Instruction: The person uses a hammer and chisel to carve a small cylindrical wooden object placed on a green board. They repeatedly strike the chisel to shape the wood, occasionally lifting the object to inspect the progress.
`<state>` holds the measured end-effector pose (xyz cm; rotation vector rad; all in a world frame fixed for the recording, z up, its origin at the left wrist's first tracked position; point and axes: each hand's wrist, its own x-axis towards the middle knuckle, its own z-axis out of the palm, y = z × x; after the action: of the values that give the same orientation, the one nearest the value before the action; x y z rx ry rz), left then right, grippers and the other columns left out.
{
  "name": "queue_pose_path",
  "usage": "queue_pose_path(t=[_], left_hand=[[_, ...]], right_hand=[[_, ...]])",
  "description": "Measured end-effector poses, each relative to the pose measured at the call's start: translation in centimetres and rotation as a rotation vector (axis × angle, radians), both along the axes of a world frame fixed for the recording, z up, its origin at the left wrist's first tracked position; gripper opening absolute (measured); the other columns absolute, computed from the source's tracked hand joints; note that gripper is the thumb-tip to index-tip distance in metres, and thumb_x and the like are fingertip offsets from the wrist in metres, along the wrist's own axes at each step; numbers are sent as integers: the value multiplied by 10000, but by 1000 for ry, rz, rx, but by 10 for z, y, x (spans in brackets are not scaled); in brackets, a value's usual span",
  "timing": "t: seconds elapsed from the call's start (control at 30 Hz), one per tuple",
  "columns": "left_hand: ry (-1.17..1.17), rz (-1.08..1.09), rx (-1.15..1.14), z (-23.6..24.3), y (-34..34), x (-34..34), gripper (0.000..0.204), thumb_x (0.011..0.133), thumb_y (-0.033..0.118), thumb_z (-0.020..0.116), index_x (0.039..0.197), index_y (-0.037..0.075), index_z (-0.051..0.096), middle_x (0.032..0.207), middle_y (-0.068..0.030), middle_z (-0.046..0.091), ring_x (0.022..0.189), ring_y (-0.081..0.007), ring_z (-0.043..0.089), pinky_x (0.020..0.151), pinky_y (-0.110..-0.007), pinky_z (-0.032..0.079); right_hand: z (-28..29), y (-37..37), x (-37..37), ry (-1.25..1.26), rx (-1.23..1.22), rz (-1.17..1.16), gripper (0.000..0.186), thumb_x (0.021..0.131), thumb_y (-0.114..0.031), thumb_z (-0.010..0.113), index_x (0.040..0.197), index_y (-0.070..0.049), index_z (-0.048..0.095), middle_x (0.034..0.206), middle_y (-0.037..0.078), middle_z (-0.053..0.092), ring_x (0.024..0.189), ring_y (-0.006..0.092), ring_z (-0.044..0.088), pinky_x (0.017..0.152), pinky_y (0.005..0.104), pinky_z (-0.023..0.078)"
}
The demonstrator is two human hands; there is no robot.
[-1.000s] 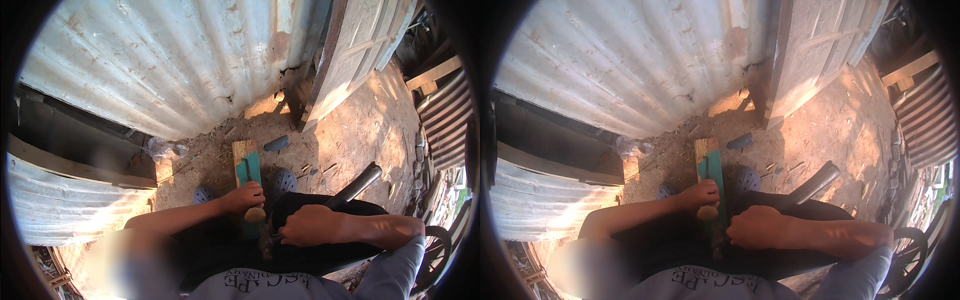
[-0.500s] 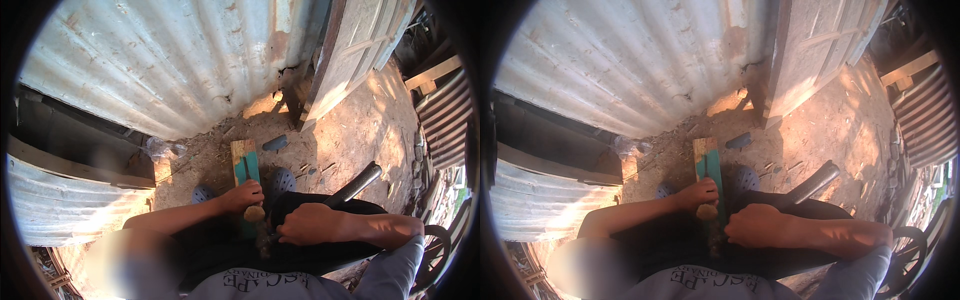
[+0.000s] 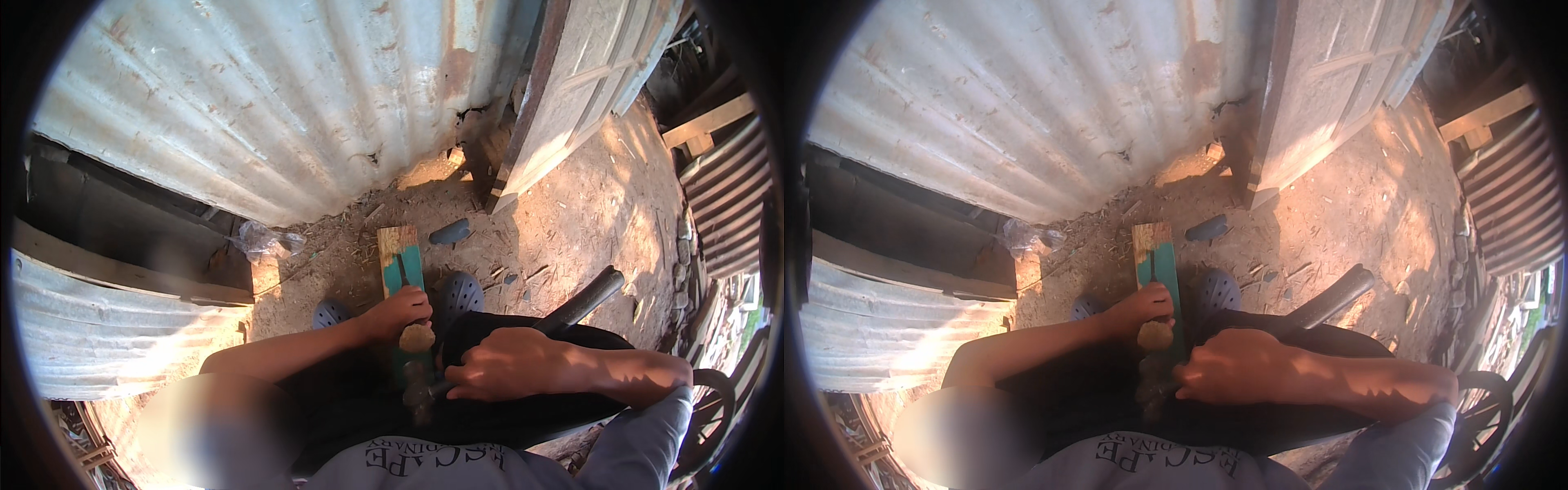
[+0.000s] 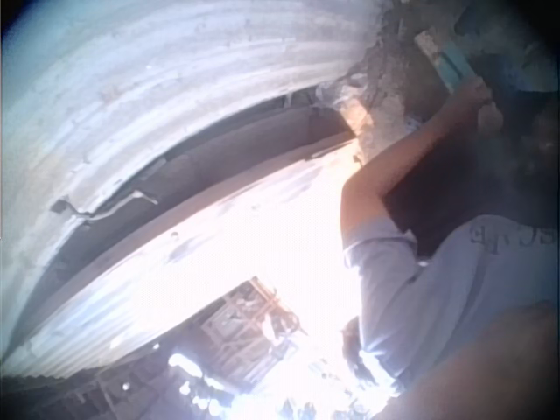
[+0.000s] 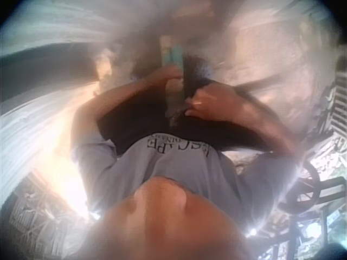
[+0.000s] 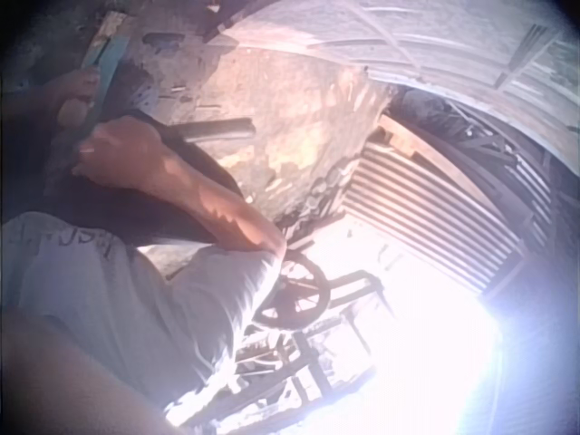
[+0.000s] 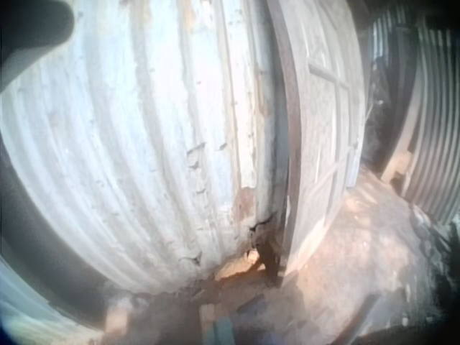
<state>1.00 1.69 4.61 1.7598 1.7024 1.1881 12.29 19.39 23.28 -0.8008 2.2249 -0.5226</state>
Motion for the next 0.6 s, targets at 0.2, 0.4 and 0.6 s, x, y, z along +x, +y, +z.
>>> queue_pose_path(t=[0.2, 0.4, 0.6], left_hand=[[-16, -6, -13, -2, -1, 4, 144, 760, 101, 646, 780, 61, 509, 828, -89, 471, 831, -281, 468, 755, -377, 368], [53, -71, -9, -13, -5, 5, 159, 700, 58, 669, 795, 65, 541, 841, -83, 476, 850, -276, 463, 769, -366, 368], [88, -99, -21, -19, -10, 9, 158, 677, 46, 660, 780, 81, 546, 838, -75, 474, 857, -270, 463, 782, -366, 369]], right_hand=[[-5, -2, -6, 35, -10, -35, 369, 941, -398, 472, 831, -61, 574, 652, 118, 606, 629, 344, 624, 519, 445, 495], [-8, -10, 0, -61, -27, 72, 378, 925, -412, 490, 839, -67, 618, 664, 127, 622, 660, 344, 644, 553, 423, 518], [-17, -19, 3, -81, 59, 103, 393, 904, -428, 517, 837, -62, 644, 683, 143, 637, 683, 340, 661, 582, 435, 529]])
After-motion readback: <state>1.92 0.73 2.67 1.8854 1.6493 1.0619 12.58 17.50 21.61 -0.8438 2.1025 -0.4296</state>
